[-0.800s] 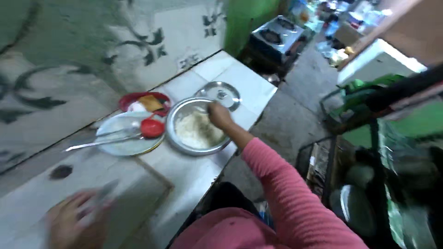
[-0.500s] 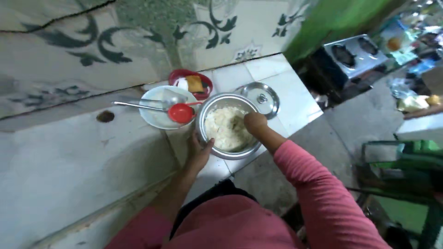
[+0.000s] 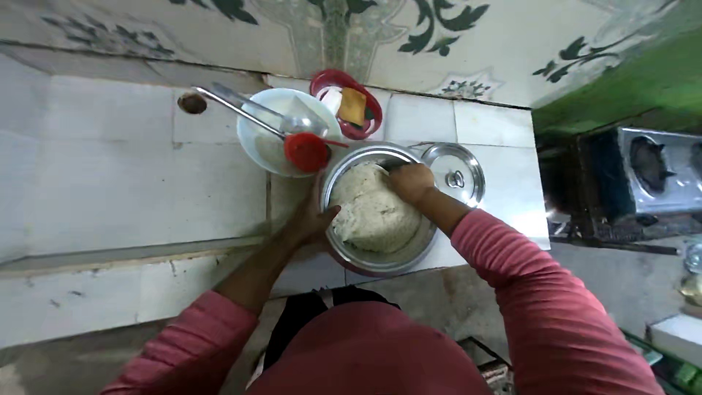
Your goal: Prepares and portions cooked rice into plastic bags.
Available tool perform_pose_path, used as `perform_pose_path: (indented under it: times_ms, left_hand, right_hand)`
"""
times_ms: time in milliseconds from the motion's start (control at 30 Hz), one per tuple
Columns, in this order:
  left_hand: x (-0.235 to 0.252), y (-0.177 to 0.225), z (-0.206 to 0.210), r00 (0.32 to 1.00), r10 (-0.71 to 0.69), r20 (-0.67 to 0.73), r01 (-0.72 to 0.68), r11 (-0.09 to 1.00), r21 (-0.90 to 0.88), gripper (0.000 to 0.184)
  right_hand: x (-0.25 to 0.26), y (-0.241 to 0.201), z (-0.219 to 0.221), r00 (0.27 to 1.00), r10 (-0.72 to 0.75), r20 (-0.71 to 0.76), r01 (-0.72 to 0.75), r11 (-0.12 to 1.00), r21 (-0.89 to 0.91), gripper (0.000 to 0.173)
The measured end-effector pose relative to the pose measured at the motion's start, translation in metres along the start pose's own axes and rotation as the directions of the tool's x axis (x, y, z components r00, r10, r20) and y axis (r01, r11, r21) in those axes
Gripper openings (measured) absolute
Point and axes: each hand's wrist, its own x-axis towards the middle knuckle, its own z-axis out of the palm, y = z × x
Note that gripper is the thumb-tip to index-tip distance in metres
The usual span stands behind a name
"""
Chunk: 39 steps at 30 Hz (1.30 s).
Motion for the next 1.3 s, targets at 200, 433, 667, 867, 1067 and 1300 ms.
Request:
perform_pose_path:
  times_ms: [200,433,667,867,1067,1300]
  left_hand:
    - [0.004,-0.003,-0.007,0.999,0.035,-0.002,-0.035,0.995,-0.094,0.076]
    - [0.02,-0.008,-0.028,0.992,0.083,0.097,-0.078,0.996,-0.052,0.071]
    - [0.03,-0.006,-0.037,0.99,0.091,0.107,-0.092,0.996,0.004,0.062]
    - [0.03,-0.019,-0.033,0.984,0.172,0.041,-0.17,0.984,-0.047,0.061]
    - [0.034,-0.026,-0.03,0.968,0.249,0.005,-0.248,0.965,-0.083,0.06]
    - [0.032,-0.012,-0.034,0.987,0.156,0.048,-0.154,0.987,-0.041,0.061]
  right_hand:
    - [0.013,0.0,-0.012,0.978,-0.173,0.114,0.186,0.976,-0.117,0.02]
    - [0.006,-0.015,-0.021,0.959,-0.191,0.212,0.226,0.961,-0.157,0.021]
    - [0.013,-0.025,-0.011,0.948,-0.244,0.205,0.271,0.956,-0.114,0.022]
    - [0.026,-0.022,-0.018,0.907,-0.363,0.214,0.389,0.917,-0.09,0.023]
    - [-0.017,-0.022,-0.03,0.919,-0.344,0.191,0.38,0.903,-0.199,0.027]
    - [-0.092,-0.034,-0.017,0.942,-0.328,0.065,0.333,0.907,-0.257,0.025]
